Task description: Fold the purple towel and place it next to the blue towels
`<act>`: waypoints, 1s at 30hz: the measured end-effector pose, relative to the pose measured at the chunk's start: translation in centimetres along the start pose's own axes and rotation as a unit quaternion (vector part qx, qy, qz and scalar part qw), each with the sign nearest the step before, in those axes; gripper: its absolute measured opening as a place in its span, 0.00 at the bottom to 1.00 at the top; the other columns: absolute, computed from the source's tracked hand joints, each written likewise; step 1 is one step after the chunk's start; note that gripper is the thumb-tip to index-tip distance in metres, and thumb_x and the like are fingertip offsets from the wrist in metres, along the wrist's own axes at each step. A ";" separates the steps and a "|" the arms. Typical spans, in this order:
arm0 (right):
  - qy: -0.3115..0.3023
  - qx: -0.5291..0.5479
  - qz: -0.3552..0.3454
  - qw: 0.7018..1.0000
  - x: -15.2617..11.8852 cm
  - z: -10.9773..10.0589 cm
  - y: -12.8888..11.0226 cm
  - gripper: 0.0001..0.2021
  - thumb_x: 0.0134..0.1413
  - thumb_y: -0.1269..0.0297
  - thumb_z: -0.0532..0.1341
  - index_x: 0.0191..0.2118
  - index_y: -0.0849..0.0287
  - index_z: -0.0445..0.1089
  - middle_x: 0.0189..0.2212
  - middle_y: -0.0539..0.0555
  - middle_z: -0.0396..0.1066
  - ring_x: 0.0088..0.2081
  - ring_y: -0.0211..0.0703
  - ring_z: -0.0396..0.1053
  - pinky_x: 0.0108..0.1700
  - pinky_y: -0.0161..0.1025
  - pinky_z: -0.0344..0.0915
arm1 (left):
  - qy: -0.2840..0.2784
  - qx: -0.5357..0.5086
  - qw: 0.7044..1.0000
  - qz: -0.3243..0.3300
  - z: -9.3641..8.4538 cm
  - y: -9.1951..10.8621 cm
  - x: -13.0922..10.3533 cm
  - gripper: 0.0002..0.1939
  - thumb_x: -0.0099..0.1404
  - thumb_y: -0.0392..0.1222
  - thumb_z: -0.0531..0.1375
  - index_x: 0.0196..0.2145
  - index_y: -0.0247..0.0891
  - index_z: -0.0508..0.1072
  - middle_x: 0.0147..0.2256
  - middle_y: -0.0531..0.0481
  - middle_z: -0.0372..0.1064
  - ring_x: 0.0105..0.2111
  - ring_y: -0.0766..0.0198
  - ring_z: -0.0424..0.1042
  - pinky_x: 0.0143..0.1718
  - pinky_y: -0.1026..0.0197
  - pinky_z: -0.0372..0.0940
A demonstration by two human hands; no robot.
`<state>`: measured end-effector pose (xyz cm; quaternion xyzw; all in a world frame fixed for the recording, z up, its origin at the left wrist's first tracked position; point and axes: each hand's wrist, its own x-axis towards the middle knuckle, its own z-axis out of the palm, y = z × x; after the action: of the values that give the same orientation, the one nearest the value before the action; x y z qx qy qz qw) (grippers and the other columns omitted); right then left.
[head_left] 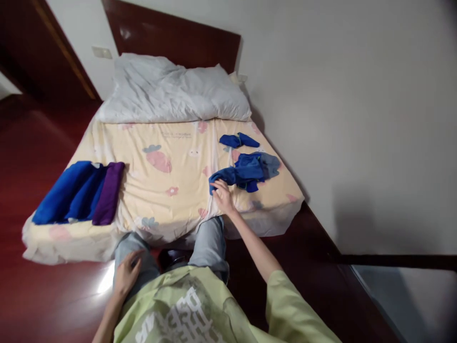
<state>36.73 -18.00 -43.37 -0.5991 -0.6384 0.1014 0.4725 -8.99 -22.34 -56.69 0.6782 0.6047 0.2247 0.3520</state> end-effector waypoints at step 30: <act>-0.149 0.083 0.291 0.941 -18.6 17.6 -8.4 0.23 0.66 0.50 0.53 0.60 0.53 0.68 0.58 0.68 0.64 0.58 0.65 0.64 0.56 0.60 0.67 | 0.023 -0.313 0.949 -0.020 3.0 3.5 -4.0 0.28 0.66 0.51 0.60 0.60 0.36 0.70 0.60 0.40 0.70 0.61 0.50 0.69 0.66 0.48 0.61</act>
<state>15.33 -28.49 -55.88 -0.6952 -0.4890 0.3754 0.3697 -5.16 -26.91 -55.60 0.5159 0.5255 0.4111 0.5373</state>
